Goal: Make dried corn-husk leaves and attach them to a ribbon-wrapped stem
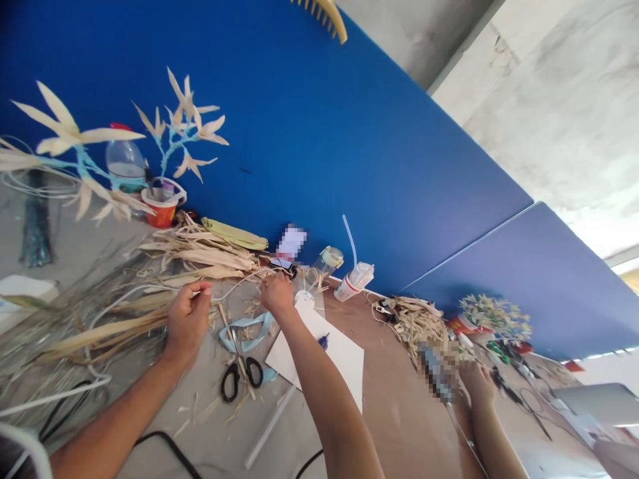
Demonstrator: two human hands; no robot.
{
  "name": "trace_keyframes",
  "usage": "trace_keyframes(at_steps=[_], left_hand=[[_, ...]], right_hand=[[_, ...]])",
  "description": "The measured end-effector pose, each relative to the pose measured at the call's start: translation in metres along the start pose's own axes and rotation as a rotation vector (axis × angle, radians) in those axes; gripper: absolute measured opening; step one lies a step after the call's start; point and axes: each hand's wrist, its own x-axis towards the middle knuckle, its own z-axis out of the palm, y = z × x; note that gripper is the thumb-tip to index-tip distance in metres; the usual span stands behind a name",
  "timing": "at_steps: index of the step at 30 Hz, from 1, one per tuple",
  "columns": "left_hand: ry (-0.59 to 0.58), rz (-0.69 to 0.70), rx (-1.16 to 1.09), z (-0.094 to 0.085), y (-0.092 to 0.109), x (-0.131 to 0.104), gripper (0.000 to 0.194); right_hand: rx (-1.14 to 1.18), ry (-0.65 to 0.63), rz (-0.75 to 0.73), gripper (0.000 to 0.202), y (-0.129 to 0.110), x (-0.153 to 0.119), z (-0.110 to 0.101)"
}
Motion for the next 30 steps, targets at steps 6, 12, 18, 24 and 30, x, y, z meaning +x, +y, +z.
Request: trace_keyframes(at_steps=[6, 12, 18, 24, 30], left_hand=[[0.001, 0.012, 0.012, 0.001, 0.003, 0.0, 0.012], [-0.01, 0.016, 0.013, 0.0, 0.005, -0.001, 0.011], [-0.027, 0.016, -0.009, 0.001, 0.004, -0.001, 0.011], [-0.051, -0.04, -0.034, 0.003, 0.001, -0.003, 0.014], [-0.229, -0.234, -0.133, 0.009, 0.0, -0.005, 0.021]], right_hand=[[-0.104, -0.203, -0.305, 0.019, -0.023, -0.005, 0.01], [-0.219, -0.348, -0.397, 0.013, -0.04, 0.009, 0.018], [-0.237, -0.375, -0.367, 0.014, -0.048, 0.012, 0.021], [-0.087, -0.212, -0.245, 0.006, -0.032, -0.001, 0.005], [0.175, -0.039, -0.113, 0.017, -0.02, -0.018, -0.021]])
